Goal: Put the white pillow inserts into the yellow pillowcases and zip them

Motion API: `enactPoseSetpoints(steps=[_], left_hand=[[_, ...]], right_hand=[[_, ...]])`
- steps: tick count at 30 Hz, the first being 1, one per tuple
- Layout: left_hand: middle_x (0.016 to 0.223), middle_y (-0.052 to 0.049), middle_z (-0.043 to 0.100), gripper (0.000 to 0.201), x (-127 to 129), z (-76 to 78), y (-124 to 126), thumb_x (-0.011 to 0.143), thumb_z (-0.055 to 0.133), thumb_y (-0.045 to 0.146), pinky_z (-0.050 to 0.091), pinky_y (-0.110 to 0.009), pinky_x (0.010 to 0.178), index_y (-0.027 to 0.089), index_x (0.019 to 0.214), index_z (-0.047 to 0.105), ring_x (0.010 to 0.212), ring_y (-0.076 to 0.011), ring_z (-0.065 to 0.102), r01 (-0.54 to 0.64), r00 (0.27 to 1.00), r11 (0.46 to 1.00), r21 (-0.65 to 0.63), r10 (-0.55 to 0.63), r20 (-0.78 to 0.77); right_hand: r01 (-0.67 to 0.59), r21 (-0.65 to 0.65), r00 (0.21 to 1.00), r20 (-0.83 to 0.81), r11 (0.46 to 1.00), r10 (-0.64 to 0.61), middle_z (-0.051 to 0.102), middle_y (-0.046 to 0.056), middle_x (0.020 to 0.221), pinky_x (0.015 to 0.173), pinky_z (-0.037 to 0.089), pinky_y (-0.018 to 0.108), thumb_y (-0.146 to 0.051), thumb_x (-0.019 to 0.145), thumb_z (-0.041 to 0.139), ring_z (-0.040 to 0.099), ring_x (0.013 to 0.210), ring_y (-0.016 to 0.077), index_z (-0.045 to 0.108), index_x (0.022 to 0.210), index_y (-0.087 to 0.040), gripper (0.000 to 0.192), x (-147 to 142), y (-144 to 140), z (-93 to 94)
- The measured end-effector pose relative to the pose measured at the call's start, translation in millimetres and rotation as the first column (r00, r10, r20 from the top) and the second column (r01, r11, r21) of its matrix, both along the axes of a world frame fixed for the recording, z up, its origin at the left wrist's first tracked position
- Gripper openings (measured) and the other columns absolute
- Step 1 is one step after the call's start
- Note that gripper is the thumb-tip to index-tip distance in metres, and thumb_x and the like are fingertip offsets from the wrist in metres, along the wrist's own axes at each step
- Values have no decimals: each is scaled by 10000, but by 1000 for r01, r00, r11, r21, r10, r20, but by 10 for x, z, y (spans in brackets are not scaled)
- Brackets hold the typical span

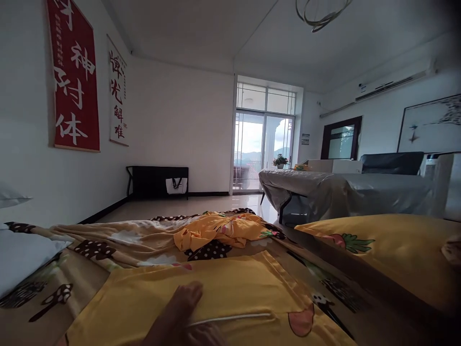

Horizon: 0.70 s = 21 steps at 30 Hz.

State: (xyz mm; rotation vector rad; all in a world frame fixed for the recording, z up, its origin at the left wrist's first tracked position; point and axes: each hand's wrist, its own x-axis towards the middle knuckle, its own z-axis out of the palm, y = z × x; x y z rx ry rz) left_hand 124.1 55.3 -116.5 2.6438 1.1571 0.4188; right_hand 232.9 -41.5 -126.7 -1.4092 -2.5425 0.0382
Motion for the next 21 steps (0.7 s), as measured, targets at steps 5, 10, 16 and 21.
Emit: enactPoseSetpoints(steps=[5, 10, 16, 21], left_hand=[[1440, -71, 403, 511, -131, -308, 79, 904, 343, 509, 285, -443, 1106, 271, 1336, 477, 1346, -235, 352, 124, 992, 991, -55, -124, 0], [1512, -101, 236, 908, -169, -132, 45, 663, 504, 780, 182, -517, 1128, 281, 1408, 361, 1396, -315, 222, 162, 978, 973, -165, -180, -103], [1505, -76, 278, 718, -105, 14, -54, 781, 513, 619, 192, -461, 1134, 276, 1397, 379, 1396, -255, 242, 96, 980, 981, -169, -123, -159], [1413, -108, 448, 525, -63, -63, -60, 848, 489, 524, 273, -468, 1067, 236, 1286, 515, 1315, -265, 387, -35, 993, 999, -10, 34, -115]], right_hand=[[120, -57, 991, 63, 991, -116, 666, 72, 978, 694, 509, 297, -296, 878, 558, 633, 813, 175, 619, 1025, -173, 201, 150, 85, -277], [203, 23, 960, 192, 979, -204, 686, 62, 679, 451, 361, 223, -214, 759, 589, 633, 552, 189, 622, 826, -163, 91, 104, 78, -552], [53, 210, 961, 255, 976, -107, 636, 26, 561, 450, 326, 249, -272, 779, 628, 600, 476, 172, 548, 701, -167, 154, 137, -53, -490], [-11, 13, 952, 306, 1000, 7, 675, 33, 632, 480, 305, 257, -349, 810, 639, 626, 550, 169, 627, 737, -170, 193, 95, -120, -165]])
